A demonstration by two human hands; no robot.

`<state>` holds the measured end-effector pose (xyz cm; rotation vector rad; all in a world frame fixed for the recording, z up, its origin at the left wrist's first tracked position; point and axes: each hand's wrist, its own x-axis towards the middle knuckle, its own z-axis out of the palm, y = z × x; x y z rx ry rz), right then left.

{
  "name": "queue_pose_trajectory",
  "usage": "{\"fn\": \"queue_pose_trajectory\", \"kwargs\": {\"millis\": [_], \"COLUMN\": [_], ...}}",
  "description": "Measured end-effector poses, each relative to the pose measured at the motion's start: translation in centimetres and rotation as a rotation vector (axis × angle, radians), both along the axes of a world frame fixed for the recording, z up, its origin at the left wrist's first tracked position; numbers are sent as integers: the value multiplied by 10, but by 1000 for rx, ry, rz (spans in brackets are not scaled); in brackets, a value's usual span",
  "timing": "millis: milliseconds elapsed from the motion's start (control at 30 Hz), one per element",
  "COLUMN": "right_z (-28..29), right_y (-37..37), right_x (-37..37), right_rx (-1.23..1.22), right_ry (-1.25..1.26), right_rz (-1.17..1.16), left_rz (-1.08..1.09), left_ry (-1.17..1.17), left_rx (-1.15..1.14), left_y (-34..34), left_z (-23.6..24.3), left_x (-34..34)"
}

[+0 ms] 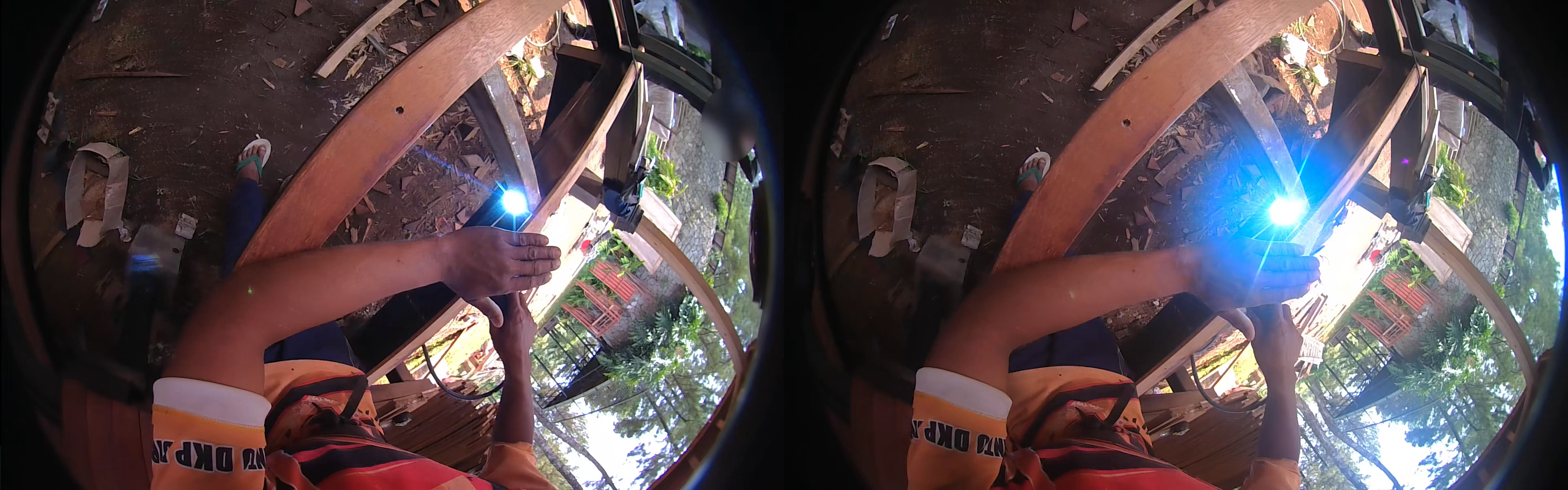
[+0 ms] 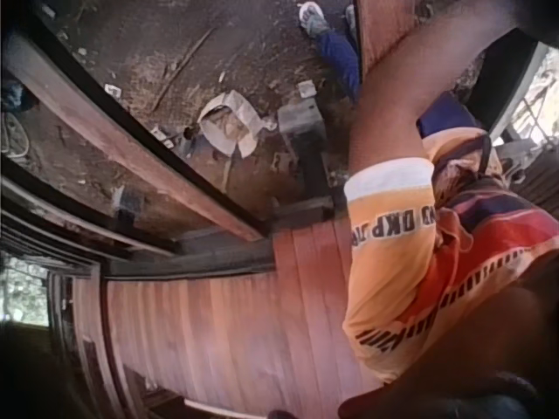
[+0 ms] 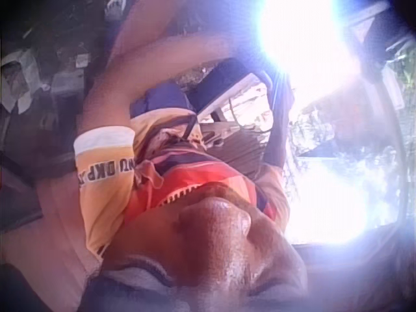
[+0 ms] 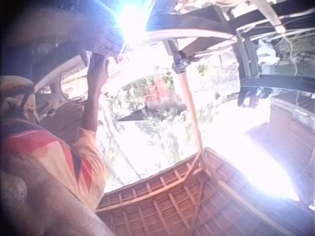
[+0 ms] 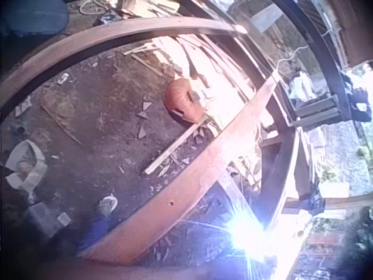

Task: The person welds metal frame components using a handheld welding torch. They position the torch at joints, create welds with visible sparks, and reposition the torch to different sections of the frame.

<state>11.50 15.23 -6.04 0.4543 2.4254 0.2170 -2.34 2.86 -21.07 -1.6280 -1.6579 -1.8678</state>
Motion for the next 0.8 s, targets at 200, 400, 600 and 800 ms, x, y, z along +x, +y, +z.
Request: {"fn": "queue_pose_trajectory", "kwargs": {"millis": [200,400,600,800], "right_z": [0,21,20,18], "right_y": [3,6,14,16], "right_x": [13,15,14,9], "right_rx": [-359,-223,-141,-153], "right_ry": [151,156,171,206], "right_rz": [-328,-283,-355,-291], "left_rz": [-17,-74,-96,-101], "left_ry": [30,41,20,-8], "left_rx": [28,-8,-63,-48], "left_y": [-3,-8,-10,-8], "left_z": [0,1,-2,-3], "left_x": [4,8,4,4]}}
